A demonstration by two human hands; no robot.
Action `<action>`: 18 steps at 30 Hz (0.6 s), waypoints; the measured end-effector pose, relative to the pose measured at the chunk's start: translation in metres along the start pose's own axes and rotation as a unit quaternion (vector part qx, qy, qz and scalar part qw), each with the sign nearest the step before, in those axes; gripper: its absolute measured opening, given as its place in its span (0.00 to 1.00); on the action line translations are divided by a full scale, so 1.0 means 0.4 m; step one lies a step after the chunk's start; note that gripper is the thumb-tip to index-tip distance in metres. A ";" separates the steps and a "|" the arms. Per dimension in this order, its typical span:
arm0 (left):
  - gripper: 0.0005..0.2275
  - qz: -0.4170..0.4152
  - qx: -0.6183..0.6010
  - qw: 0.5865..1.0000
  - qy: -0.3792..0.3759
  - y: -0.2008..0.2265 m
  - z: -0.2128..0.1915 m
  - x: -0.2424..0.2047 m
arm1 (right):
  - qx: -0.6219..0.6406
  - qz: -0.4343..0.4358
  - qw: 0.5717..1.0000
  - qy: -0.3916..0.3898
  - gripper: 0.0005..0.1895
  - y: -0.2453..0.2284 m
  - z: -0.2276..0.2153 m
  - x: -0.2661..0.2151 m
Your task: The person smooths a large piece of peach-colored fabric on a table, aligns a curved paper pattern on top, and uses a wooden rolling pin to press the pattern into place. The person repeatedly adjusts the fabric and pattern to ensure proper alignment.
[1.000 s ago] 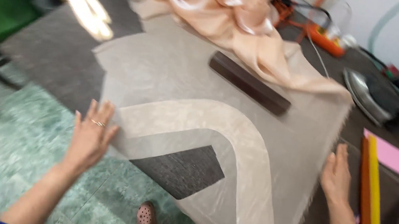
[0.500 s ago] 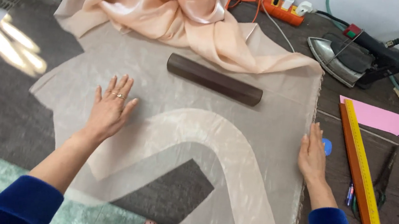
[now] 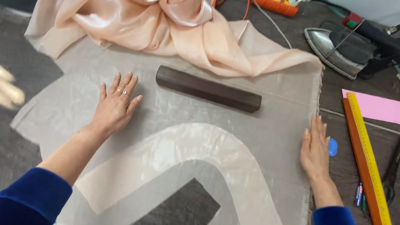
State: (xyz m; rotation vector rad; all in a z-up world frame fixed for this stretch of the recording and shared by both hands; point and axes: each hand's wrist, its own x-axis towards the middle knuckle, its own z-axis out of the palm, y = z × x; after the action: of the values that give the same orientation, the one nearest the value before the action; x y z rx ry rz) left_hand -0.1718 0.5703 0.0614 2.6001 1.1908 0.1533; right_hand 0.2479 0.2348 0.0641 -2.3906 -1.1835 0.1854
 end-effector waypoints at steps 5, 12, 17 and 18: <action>0.26 0.036 0.013 0.999 0.004 -0.051 0.003 0.053 | -0.027 0.025 0.999 0.001 0.26 -0.012 0.019 -0.004; 0.26 0.048 0.031 0.998 -0.004 -0.107 0.014 0.095 | -0.101 0.037 0.994 -0.024 0.28 -0.023 0.041 -0.005; 0.26 0.053 0.041 0.998 -0.011 -0.121 -0.003 0.105 | -0.136 0.042 0.989 -0.036 0.30 -0.003 0.063 -0.001; 0.26 0.055 0.045 0.997 -0.013 -0.122 -0.006 0.105 | -0.142 0.042 0.988 -0.039 0.30 0.007 0.069 0.001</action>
State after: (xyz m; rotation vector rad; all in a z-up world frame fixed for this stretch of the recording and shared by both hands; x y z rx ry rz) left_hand -0.1801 0.6330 0.0486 2.7396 1.0690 0.0888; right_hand 0.2412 0.2432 0.0384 -2.7064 -1.2149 0.1476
